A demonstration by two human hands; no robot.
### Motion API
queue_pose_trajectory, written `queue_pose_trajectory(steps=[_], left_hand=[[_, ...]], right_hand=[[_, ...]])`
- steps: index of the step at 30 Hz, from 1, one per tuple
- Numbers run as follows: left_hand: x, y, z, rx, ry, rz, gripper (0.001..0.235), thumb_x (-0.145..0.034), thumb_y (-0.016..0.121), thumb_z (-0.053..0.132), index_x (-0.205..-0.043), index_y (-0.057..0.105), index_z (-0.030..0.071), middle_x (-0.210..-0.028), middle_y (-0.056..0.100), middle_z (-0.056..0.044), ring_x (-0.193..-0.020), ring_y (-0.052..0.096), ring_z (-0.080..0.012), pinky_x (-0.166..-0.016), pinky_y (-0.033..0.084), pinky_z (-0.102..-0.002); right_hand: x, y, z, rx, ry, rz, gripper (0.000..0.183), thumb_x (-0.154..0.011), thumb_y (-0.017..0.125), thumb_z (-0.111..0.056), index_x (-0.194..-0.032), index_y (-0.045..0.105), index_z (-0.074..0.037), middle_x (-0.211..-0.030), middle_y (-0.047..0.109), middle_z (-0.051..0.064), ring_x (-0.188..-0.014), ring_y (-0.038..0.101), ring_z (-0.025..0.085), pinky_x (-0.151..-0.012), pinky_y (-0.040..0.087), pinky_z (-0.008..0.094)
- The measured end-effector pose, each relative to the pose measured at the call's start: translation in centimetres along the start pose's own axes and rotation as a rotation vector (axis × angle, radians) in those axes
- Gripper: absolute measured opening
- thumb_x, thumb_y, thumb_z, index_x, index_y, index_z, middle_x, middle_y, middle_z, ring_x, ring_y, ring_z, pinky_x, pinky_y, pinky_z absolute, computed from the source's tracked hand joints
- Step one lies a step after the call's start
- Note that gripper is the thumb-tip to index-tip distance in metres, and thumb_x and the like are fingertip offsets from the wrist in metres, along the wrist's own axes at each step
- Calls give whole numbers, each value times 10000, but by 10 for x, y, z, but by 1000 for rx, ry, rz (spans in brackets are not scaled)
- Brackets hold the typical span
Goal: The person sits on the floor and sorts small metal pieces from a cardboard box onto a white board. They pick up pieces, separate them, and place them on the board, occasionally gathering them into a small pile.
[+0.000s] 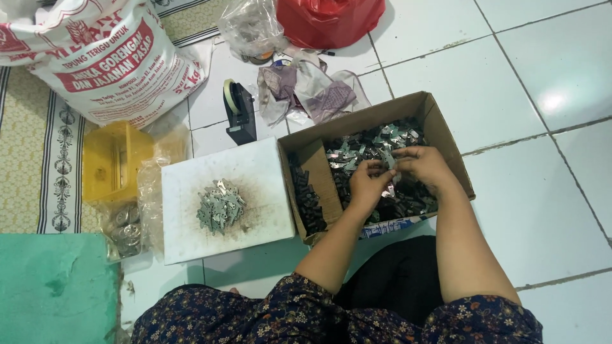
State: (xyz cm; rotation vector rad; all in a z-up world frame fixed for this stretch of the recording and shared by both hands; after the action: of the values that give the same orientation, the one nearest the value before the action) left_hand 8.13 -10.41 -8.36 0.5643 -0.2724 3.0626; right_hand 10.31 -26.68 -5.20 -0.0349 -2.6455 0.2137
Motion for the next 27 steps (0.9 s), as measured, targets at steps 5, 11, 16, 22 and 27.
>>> queue_pose_trajectory(steps=[5,11,16,22,27], left_hand=[[21,-9,28,219,-23,10,485,-850,819,196,-1250,642,-15,-1084,710,-264,-966,704,-274,-720,604,-359],[19,-19,29,-26,73,141,392,-914,748,359,-1256,719,170,-1241,661,-154,-1249,604,-365,-1022,500,-437],[13,-10,19,169,-4,11,557,-831,873,381,-1268,700,83,-1151,688,-199,-1093,688,-307,-812,609,-375],[9,-7,10,423,-70,7,517,-820,879,131,-1270,670,-14,-1084,665,-277,-972,708,-287,-710,650,-373],[7,-8,2,558,-146,27,534,-829,850,136,-1297,633,-6,-1074,636,-126,-873,683,-184,-726,649,-338]], right_hand=[[7,2,-12,-93,-23,-37,482,-770,756,28,-1246,679,45,-923,710,123,-743,658,174,-575,518,266],[3,2,-13,-80,-47,-44,482,-743,784,65,-1217,718,4,-901,726,150,-745,693,203,-576,563,283],[-6,2,-5,-98,-55,-48,509,-736,784,93,-1232,707,10,-939,727,184,-800,709,244,-646,602,344],[2,9,-11,-152,-43,-91,464,-802,740,71,-1261,690,22,-993,722,166,-878,697,228,-730,607,324],[11,5,-22,-171,-92,-26,540,-731,781,93,-1254,706,-17,-937,726,159,-867,724,250,-747,629,364]])
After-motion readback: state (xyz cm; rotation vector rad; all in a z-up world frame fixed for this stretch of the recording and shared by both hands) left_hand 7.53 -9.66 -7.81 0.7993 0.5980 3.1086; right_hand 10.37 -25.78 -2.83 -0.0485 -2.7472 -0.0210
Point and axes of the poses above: each hand's wrist, its own x-axis away from the middle knuckle, its own y-axis out of the palm, z = x × y, the point moved 5 cm from there along -x, towards the middle knuckle
